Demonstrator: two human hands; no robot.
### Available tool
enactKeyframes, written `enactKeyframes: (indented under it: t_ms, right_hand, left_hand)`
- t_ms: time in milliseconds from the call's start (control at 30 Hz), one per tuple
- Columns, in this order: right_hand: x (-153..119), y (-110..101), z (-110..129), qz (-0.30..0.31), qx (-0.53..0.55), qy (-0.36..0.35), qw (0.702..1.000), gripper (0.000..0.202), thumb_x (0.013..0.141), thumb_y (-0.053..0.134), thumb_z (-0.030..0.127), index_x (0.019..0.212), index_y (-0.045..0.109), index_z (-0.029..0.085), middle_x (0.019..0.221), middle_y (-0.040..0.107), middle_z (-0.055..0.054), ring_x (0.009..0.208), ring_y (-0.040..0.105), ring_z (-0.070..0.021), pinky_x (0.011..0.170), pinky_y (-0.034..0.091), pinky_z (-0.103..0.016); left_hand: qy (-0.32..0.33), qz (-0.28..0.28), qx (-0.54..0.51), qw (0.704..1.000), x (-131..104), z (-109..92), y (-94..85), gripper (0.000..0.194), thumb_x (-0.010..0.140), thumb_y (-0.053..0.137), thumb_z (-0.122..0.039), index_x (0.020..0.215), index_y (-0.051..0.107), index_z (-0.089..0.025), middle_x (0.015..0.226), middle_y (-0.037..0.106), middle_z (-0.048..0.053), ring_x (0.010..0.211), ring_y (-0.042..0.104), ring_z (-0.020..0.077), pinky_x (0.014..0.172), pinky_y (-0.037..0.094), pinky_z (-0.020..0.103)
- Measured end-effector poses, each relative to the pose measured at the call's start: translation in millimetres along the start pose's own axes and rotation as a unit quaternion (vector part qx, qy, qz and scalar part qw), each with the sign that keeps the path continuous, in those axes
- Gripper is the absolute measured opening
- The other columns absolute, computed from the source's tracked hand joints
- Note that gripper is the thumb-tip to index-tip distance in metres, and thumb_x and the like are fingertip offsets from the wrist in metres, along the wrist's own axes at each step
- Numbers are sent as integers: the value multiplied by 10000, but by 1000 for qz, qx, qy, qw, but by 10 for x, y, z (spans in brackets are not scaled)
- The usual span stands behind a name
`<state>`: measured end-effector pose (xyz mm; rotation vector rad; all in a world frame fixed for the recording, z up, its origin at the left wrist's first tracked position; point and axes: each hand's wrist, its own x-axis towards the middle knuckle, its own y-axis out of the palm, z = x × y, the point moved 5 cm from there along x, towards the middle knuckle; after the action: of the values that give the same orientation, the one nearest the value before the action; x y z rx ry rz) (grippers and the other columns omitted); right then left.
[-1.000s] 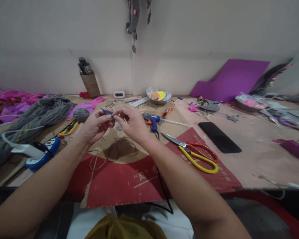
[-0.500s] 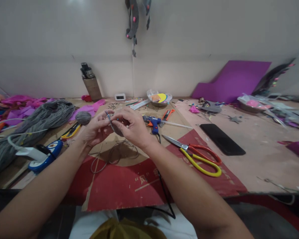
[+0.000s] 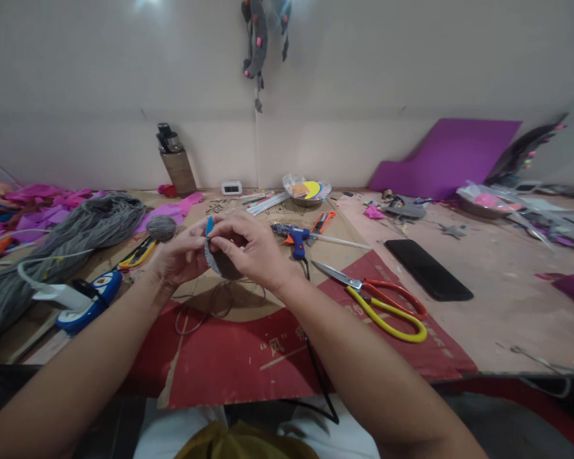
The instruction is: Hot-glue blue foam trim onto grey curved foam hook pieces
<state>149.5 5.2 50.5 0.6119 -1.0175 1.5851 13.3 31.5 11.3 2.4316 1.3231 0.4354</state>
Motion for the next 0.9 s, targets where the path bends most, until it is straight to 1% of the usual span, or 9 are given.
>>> enactKeyframes:
  t_ms: [133, 267, 400, 500, 567, 667, 733, 800, 900]
  right_hand:
    - [-9, 23, -21, 4, 32, 19, 999, 45, 881, 620, 238, 849, 651, 241, 871, 678, -9, 862, 623, -152, 815, 498, -344]
    - [-9, 24, -19, 3, 23, 28, 999, 45, 882, 613, 249, 853, 647, 241, 874, 678, -15, 874, 624, -162, 806, 501, -348]
    - [-16, 9, 63, -5, -30, -16, 999, 57, 881, 596, 217, 874, 643, 250, 852, 660, -17, 859, 610, -167, 793, 498, -354]
    - [-36, 13, 128, -6, -82, -50, 995, 90, 885, 572, 190, 900, 632, 256, 867, 645, -30, 847, 599, -171, 762, 501, -351]
    - [-50, 22, 153, -8, -109, -68, 992, 109, 886, 557, 173, 920, 623, 254, 881, 640, -41, 844, 595, -174, 748, 502, -350]
    - [-66, 32, 148, -24, -131, -86, 987, 134, 887, 541, 144, 946, 611, 242, 878, 633, -47, 829, 589, -171, 727, 497, -338]
    - [-72, 32, 118, -42, -141, -89, 985, 135, 885, 541, 127, 941, 604, 232, 860, 628, -42, 821, 582, -166, 724, 489, -328]
    - [-74, 32, 67, -56, -154, -74, 984, 123, 886, 540, 121, 916, 598, 226, 840, 618, -37, 813, 572, -163, 719, 479, -321]
    - [-76, 28, -15, -68, -174, -38, 982, 110, 898, 529, 136, 878, 594, 223, 823, 605, -36, 793, 560, -164, 688, 465, -312]
  left_hand:
    - [-1, 9, -10, 1000, -16, -16, 32, 489, 629, 790, -241, 1082, 615, -191, 778, 629, 25, 651, 625, 139, 633, 502, 252]
    - [-2, 7, -6, 1000, -16, -23, 39, 501, 623, 798, -250, 1086, 613, -197, 769, 629, 21, 637, 619, 138, 621, 491, 248]
    - [-2, 8, -4, 1000, -13, -24, 44, 520, 619, 809, -254, 1094, 605, -198, 767, 639, 23, 662, 641, 150, 655, 503, 257]
    - [3, 4, -7, 1000, -13, -28, 41, 539, 623, 815, -246, 1116, 600, -199, 830, 664, 35, 705, 659, 156, 691, 514, 263]
    - [7, -9, -6, 1000, -10, -32, 28, 548, 625, 823, -235, 1123, 597, -201, 842, 665, 31, 705, 653, 144, 680, 507, 249]
    - [7, -34, -3, 999, 4, -24, 12, 526, 635, 835, -239, 1102, 596, -199, 751, 624, -9, 600, 587, 93, 585, 455, 202]
    - [6, -58, 4, 998, 20, -9, 7, 475, 647, 836, -264, 1056, 604, -198, 697, 591, -31, 542, 531, 71, 535, 416, 185]
    - [20, -88, 21, 996, 36, 1, 7, 383, 645, 838, -291, 943, 622, -183, 668, 577, -35, 539, 515, 72, 534, 414, 192]
    - [65, -134, 60, 987, 45, -7, 17, 280, 650, 830, -319, 758, 630, -156, 661, 581, -19, 585, 524, 83, 567, 426, 206]
